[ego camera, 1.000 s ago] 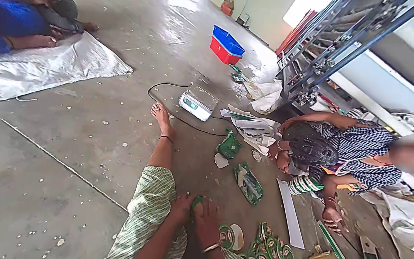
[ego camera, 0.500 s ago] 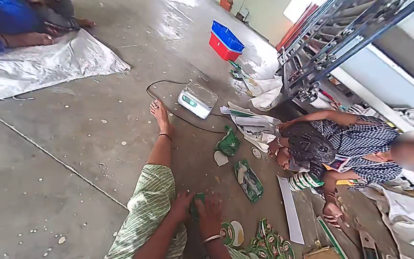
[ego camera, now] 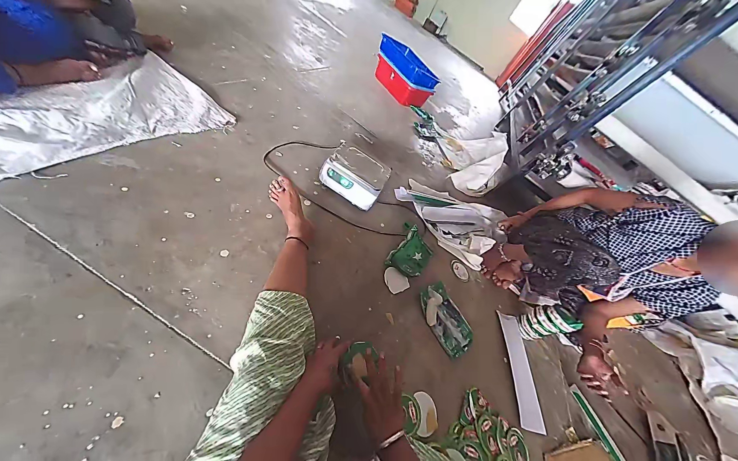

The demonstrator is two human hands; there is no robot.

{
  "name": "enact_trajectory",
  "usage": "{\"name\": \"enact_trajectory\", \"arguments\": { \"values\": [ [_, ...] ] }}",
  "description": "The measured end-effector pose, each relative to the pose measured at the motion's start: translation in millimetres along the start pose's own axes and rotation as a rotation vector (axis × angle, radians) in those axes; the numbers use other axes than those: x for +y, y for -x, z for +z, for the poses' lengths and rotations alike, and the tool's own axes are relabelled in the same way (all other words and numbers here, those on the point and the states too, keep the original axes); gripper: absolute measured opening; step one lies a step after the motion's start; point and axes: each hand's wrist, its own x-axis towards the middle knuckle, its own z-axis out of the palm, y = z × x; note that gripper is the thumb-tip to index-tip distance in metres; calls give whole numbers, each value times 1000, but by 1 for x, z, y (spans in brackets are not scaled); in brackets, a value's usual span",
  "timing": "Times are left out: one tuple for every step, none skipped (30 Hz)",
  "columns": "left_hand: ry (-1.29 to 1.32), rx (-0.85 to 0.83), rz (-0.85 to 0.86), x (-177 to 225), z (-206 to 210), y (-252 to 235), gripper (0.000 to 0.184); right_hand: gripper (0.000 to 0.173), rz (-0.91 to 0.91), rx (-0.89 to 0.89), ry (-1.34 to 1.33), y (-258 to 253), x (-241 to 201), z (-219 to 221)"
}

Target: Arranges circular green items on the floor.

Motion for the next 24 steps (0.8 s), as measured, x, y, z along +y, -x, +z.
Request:
{"name": "enact_trajectory", "arguments": {
  "values": [
    [7,2,2,0,0,-1,84,62,32,2,-17,-6,2,-3],
    [9,-1,-2,0,0,0,85,63,55,-2,-30,-12,3,-5],
    [7,-2,-4,0,0,0,85,64,58,-7,-36,-18,3,-7],
    [10,0,-6,0,0,0,85,63,40,-28,-40,-22,2,-7],
    [11,0,-7,-1,-1,0,85,63,7,-73,-42,-25,0,-7],
    [13,2,-7,-1,-1,0,85,63,-14,-144,-54,-27,-1,-6],
    [15,5,-5,-1,-1,0,85,62,-17,-174,-80,-27,0,-2],
    [17,3,-4,0,-1,1,85,61,7,-171,-110,-28,4,1],
    [22,0,-7,1,-2,2,86,61,56,-171,-123,-30,9,2],
    [21,-5,-13,2,-2,2,89,59,102,-135,-115,-32,15,3],
    [11,-8,-15,1,-1,1,91,54,166,-150,-96,-34,20,-1],
    [2,-10,-17,1,-1,1,92,50,230,-187,-93,-35,23,-6],
    [-11,-14,-20,2,-1,1,93,51,268,-205,-97,-35,24,-9],
    [-28,-20,-23,3,-2,1,94,55,273,-191,-98,-31,23,-8],
    [-34,-22,-25,4,-2,1,95,60,261,-188,-111,-26,21,-4],
    [-41,-25,-28,4,-1,1,95,66,246,-200,-115,-21,18,0],
    [-42,-22,-28,3,0,0,94,67,249,-230,-125,-19,16,3],
    [-46,-23,-28,2,0,0,93,63,277,-270,-149,-20,15,0],
    [-48,-23,-27,2,-1,-1,93,51,321,-265,-175,-25,16,-7],
    [-46,-17,-27,2,-1,-2,93,37,363,-241,-191,-32,18,-15],
    [-41,-15,-30,1,0,-1,93,32,383,-196,-186,-36,20,-19],
    [-31,-19,-29,1,3,0,93,35,385,-167,-175,-36,21,-18],
    [-14,-15,-20,1,5,0,92,44,381,-175,-183,-36,21,-15],
    [14,1,-5,1,6,0,92,54,373,-228,-208,-35,21,-9]
  ]
}}
